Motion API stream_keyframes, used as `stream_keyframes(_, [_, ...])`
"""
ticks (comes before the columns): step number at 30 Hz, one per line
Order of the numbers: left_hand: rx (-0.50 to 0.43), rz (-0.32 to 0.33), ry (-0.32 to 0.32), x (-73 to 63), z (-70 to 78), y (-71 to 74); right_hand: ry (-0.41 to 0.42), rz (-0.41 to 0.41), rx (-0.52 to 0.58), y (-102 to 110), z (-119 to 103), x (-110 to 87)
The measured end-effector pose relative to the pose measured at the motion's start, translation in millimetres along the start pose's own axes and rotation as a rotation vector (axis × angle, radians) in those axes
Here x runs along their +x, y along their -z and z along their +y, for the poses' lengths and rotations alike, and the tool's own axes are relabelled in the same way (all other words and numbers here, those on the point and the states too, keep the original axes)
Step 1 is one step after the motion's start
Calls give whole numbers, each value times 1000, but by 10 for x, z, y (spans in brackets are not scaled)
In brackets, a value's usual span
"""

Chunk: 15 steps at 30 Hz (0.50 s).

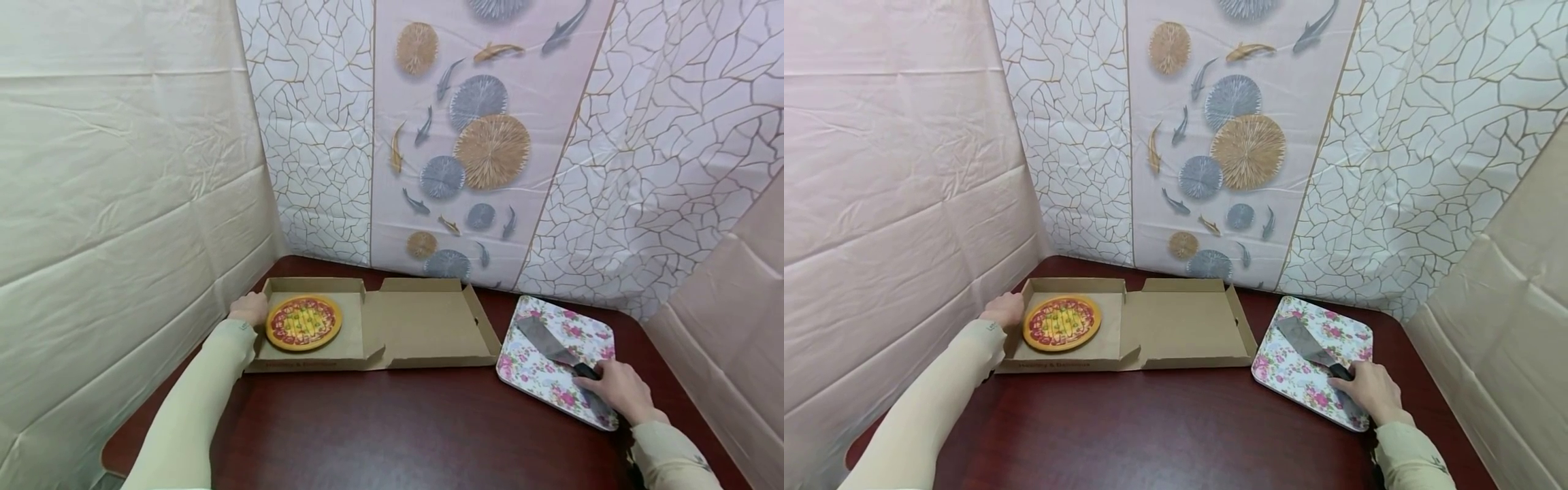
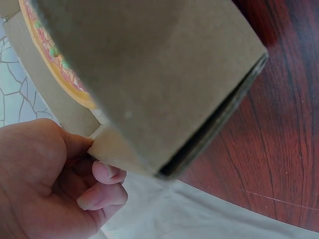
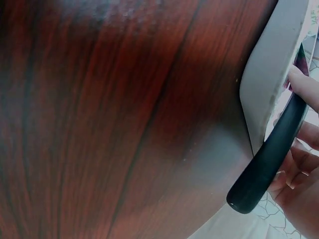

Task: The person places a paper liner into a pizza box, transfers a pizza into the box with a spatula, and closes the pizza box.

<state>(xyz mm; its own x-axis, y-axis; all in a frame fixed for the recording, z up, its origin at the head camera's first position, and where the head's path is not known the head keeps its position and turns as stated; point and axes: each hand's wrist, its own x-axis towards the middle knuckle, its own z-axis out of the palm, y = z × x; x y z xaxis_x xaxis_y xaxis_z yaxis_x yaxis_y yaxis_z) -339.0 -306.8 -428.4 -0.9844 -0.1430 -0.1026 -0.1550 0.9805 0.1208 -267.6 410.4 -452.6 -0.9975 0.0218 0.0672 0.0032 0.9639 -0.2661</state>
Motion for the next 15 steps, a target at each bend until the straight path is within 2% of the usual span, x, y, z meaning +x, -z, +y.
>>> stream_keyframes(3, [3, 4, -1, -7, 0, -2, -8, -4, -6, 17, -34, 2])
stream_keyframes(6, [4, 5, 3, 1, 3, 2, 20, 31, -16, 52, -103, 36])
stream_keyframes(12, [3, -2, 2, -2, 10, 20, 170, 171, 29, 5, -416, 161])
stream_keyframes(15, [3, -1, 2, -2, 1, 8, 237, 182, 79, -40, -696, 238])
